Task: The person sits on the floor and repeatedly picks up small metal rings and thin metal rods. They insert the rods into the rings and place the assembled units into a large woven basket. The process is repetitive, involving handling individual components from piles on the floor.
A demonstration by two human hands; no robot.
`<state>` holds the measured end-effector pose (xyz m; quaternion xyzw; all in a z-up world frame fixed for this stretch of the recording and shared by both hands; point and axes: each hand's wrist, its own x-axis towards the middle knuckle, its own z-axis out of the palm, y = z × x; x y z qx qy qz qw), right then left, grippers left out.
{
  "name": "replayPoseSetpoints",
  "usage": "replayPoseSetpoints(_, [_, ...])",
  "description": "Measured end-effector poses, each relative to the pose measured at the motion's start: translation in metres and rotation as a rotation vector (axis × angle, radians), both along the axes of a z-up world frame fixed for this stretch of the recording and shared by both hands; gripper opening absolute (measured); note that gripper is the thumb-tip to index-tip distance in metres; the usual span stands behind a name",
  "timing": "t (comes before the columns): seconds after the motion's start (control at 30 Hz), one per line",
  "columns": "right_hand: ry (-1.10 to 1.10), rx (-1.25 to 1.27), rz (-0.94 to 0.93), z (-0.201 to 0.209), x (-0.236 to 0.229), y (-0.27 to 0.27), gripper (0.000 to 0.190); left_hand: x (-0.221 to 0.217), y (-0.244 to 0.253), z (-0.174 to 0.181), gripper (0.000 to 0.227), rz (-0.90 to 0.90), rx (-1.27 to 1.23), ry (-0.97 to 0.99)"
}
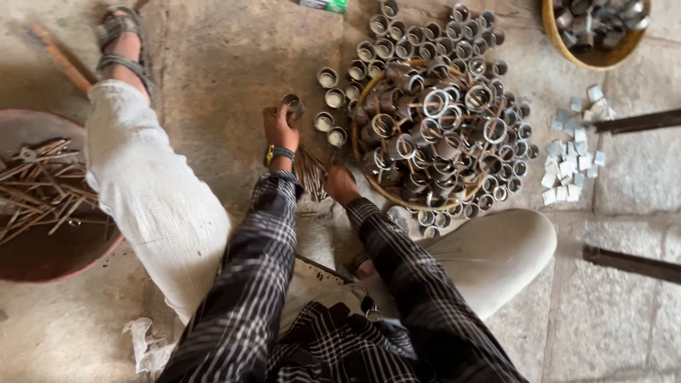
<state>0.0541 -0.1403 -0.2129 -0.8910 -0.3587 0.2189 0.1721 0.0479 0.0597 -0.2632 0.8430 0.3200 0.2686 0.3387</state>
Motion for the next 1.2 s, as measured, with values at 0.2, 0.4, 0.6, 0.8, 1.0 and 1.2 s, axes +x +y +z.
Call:
replayPoseSetpoints(0.2, [-0.096, 0.053, -0.105, -0.022, 0.001, 0.020, 0.014, -0.009, -0.017, 0.047, 0.025, 0.078, -0.215, -0.318])
replayPoseSetpoints(0.4, [0.108, -0.058, 0.020, -0.003, 0.014, 0.021, 0.023, -0.003, -0.022, 0.089, 0.023, -0.031, -0.419, -0.527])
replayPoseSetpoints(0.6, [-0.021, -0.226, 0.042, 0.133, 0.032, 0.026, 0.029, 0.010, -0.013, 0.091, 0.022, -0.199, -0.637, -0.607])
replayPoseSetpoints(0.8, [0.285, 0.470, 0.054, 0.267, 0.049, -0.053, 0.029, 0.004, -0.016, 0.158, 0.033, -0.278, -1.132, -0.655])
replayPoseSetpoints(1.0, [0.978, 1.007, -0.556, 0.298, 0.042, -0.086, 0.016, 0.006, -0.028, 0.168, 0.029, -0.457, -1.273, -0.584])
replayPoseSetpoints(1.2, [1.331, 1.021, -0.526, 0.260, 0.050, -0.089, 0.013, 0.005, -0.058, 0.170, 0.036, -0.362, -1.555, -0.558])
